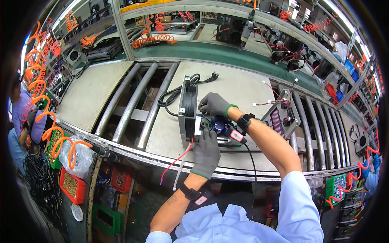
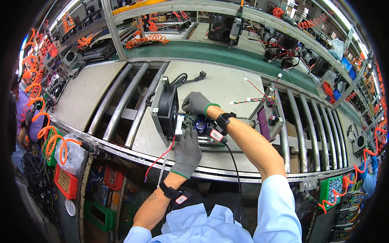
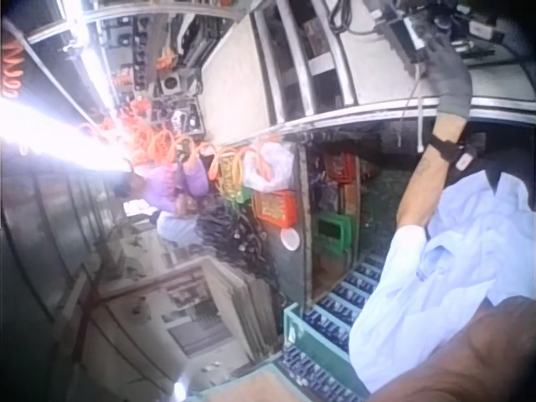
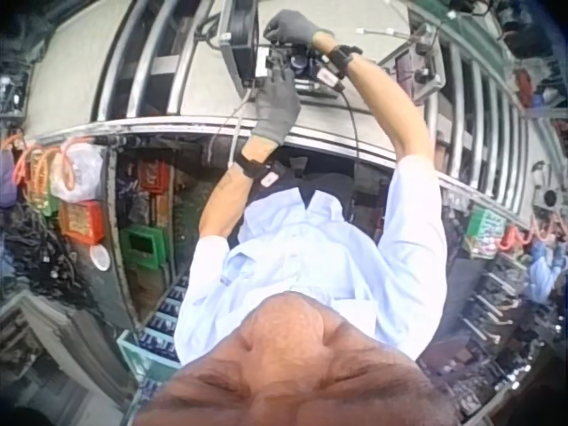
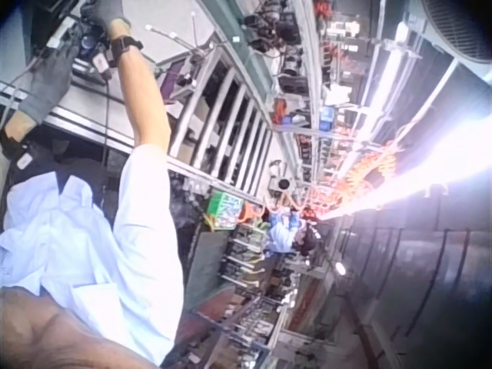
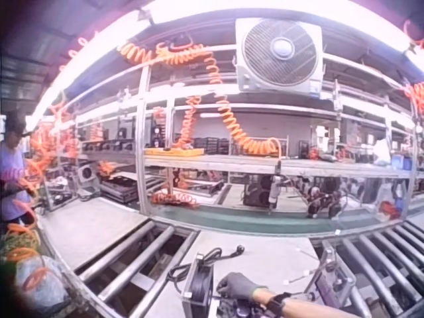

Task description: Assembling the internal components and circuitry into a power inverter chassis on an industrial production line.

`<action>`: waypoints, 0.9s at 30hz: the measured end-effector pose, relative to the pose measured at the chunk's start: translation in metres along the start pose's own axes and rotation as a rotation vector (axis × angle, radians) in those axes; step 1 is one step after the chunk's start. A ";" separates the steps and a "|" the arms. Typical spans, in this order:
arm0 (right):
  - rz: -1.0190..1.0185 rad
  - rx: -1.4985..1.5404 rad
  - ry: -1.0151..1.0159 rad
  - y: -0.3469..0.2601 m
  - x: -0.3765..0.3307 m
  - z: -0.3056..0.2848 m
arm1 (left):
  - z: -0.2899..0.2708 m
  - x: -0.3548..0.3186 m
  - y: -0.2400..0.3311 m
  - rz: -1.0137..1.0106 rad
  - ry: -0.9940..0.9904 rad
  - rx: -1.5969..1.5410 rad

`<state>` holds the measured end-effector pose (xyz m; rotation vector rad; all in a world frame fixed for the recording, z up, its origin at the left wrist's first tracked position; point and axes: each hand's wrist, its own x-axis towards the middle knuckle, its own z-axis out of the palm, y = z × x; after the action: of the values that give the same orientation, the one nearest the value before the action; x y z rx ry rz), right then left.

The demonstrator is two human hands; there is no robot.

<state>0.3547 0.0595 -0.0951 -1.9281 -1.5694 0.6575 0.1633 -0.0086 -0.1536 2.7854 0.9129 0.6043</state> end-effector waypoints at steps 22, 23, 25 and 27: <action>0.268 -0.564 -0.184 0.080 0.017 -0.015 | -0.005 0.025 0.002 0.022 -0.281 0.097; 0.151 -0.677 -0.260 0.078 0.018 -0.013 | -0.004 0.022 -0.004 0.040 -0.273 0.115; 0.220 -0.569 -0.185 0.076 0.012 -0.011 | -0.002 0.015 -0.011 0.045 -0.261 0.135; 0.423 -0.307 -0.069 0.063 -0.004 -0.011 | -0.001 0.003 -0.015 0.088 -0.080 0.152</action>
<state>0.4055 0.0442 -0.1310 -2.5295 -1.3723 0.6875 0.1571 0.0056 -0.1558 2.9743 0.8572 0.4491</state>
